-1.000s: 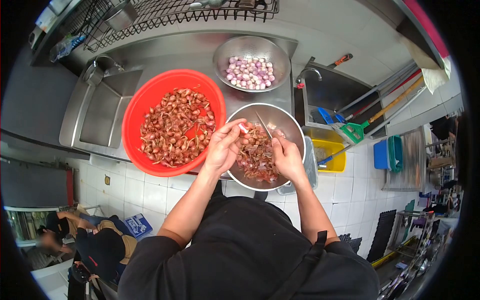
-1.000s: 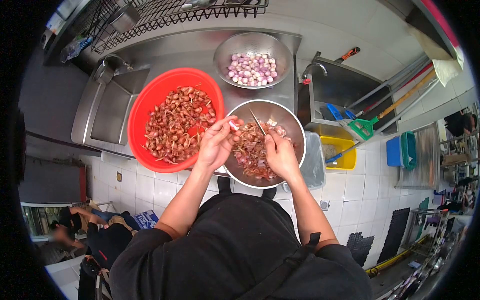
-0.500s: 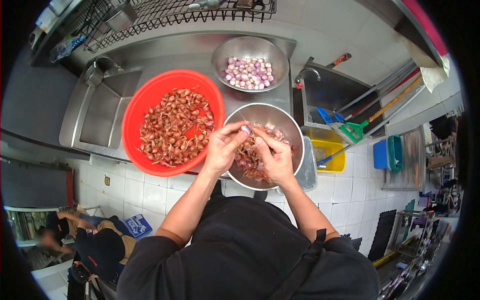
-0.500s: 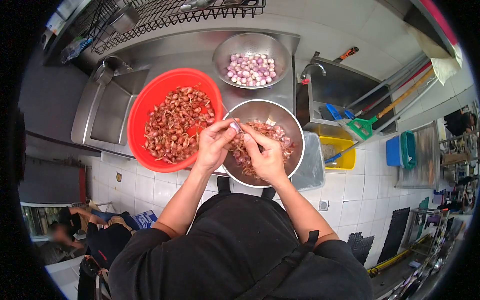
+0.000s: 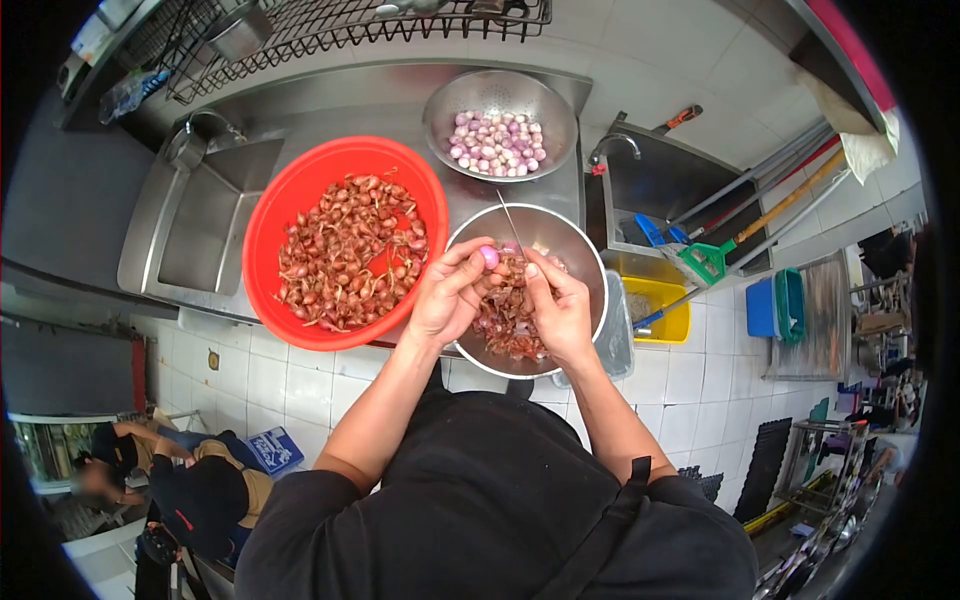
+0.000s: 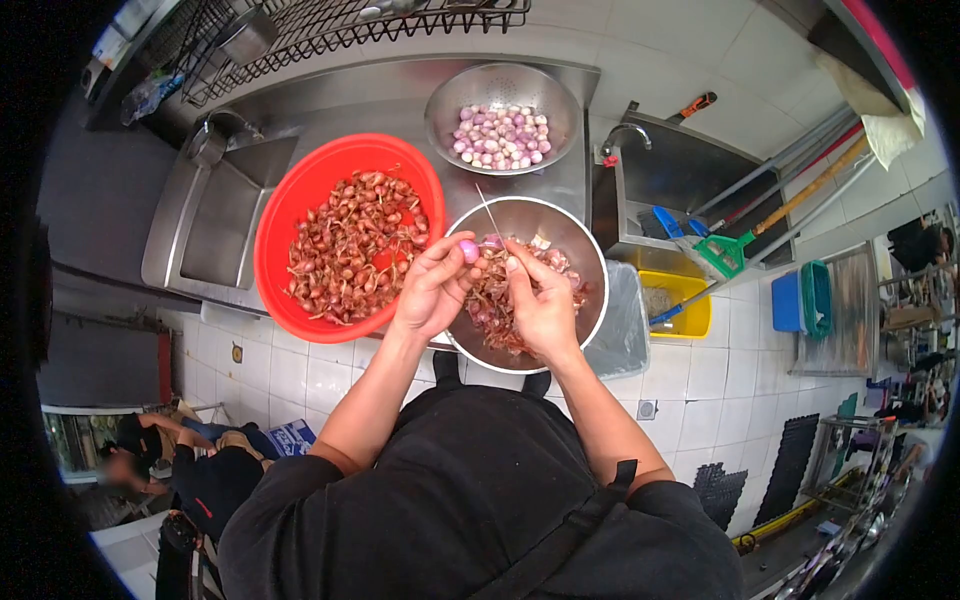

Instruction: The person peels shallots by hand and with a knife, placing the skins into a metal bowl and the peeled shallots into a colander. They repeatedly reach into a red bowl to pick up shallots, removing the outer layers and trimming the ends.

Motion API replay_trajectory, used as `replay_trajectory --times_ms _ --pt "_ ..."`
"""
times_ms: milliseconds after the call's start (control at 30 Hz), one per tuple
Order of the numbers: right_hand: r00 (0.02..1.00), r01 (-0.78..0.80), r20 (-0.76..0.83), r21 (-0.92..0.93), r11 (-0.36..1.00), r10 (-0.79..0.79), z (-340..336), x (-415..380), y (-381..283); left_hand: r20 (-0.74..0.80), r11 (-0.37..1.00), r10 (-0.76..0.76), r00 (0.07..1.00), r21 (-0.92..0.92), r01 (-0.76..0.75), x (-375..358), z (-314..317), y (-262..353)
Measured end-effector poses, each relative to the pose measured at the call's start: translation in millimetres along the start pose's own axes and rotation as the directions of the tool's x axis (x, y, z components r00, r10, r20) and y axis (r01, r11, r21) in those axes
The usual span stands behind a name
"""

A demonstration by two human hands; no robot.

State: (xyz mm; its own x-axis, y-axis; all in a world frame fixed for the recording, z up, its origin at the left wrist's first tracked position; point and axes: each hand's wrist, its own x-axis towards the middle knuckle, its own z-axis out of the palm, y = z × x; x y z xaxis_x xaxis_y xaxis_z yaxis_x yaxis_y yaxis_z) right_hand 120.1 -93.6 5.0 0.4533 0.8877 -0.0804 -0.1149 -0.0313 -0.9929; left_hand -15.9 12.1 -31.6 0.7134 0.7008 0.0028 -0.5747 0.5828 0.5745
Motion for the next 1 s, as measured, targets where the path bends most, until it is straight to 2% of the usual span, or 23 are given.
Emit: replay_trajectory --times_ms 33,167,233,400,467,600,633,667,700,767,800,867,900,967,1000 --pt "0.999 0.054 0.012 -0.073 0.996 -0.053 -2.2 0.3 1.2 -0.051 1.0 0.006 0.999 -0.013 -0.007 0.1 0.9 -0.8" --pt "0.989 0.148 0.031 -0.084 0.985 -0.146 4.4 -10.9 -5.7 -0.02 0.994 0.095 0.995 -0.046 -0.096 0.6 0.5 -7.7" --pt "0.911 0.409 0.162 -0.229 0.883 -0.38 8.6 -12.1 -6.3 -0.041 0.986 0.155 0.987 -0.057 -0.158 0.2 7.9 -8.7" --pt "0.906 0.424 0.116 -0.271 0.864 -0.408 13.5 -10.1 -12.0 -0.038 0.981 0.191 0.981 -0.031 -0.193 -0.3 17.9 -7.4" --pt "0.925 0.379 0.063 -0.193 0.905 -0.374 13.1 -7.5 -10.8 -0.015 0.982 0.186 0.982 -0.018 -0.187 -0.2 17.3 -4.8" --pt "0.93 0.368 0.061 -0.121 0.922 -0.363 9.4 -2.7 -9.7 0.023 0.993 0.117 0.993 0.005 -0.117 -1.0 16.1 3.0" --pt "0.986 0.164 0.032 -0.078 0.983 -0.162 5.8 -3.0 -10.8 0.038 0.996 0.092 0.995 0.012 -0.093 -1.6 17.2 5.2" --pt "0.999 -0.047 0.013 -0.029 0.998 0.047 2.6 -3.1 -11.6 0.038 0.996 0.093 0.995 0.012 -0.094 -1.8 17.2 7.2" --pt "0.999 -0.046 0.015 -0.03 0.998 0.047 0.1 -1.2 -9.8 0.033 0.996 0.082 0.996 0.014 -0.083 -1.8 16.8 9.3" --pt "0.992 0.127 0.038 -0.102 0.987 -0.124 -2.4 2.2 -3.1 0.025 0.997 0.071 0.997 0.018 -0.071 -2.5 15.2 10.6" --pt "0.992 0.126 0.037 -0.102 0.987 -0.123 -1.8 -0.7 -7.1 0.001 0.994 0.09 0.996 0.065 -0.09 -2.4 15.0 10.1" --pt "0.989 -0.041 0.145 0.019 0.999 0.038 -0.6 -8.8 -18.5 -0.022 0.988 0.107 0.994 0.11 -0.104 -1.0 16.4 8.9" --pt "0.989 -0.044 0.141 0.02 0.999 0.041 1.8 -8.9 -16.2 -0.013 0.984 0.115 0.993 0.137 -0.113 -1.3 18.8 9.0" --pt "0.953 0.279 0.138 -0.045 0.959 -0.271 9.1 -6.6 -10.6 0.0 0.979 0.12 0.993 0.164 -0.118 -0.6 19.7 7.5" --pt "0.938 0.33 0.139 -0.089 0.94 -0.317 9.8 -6.0 -12.4 0.003 0.971 0.146 0.989 0.191 -0.144 -0.2 18.3 6.4"
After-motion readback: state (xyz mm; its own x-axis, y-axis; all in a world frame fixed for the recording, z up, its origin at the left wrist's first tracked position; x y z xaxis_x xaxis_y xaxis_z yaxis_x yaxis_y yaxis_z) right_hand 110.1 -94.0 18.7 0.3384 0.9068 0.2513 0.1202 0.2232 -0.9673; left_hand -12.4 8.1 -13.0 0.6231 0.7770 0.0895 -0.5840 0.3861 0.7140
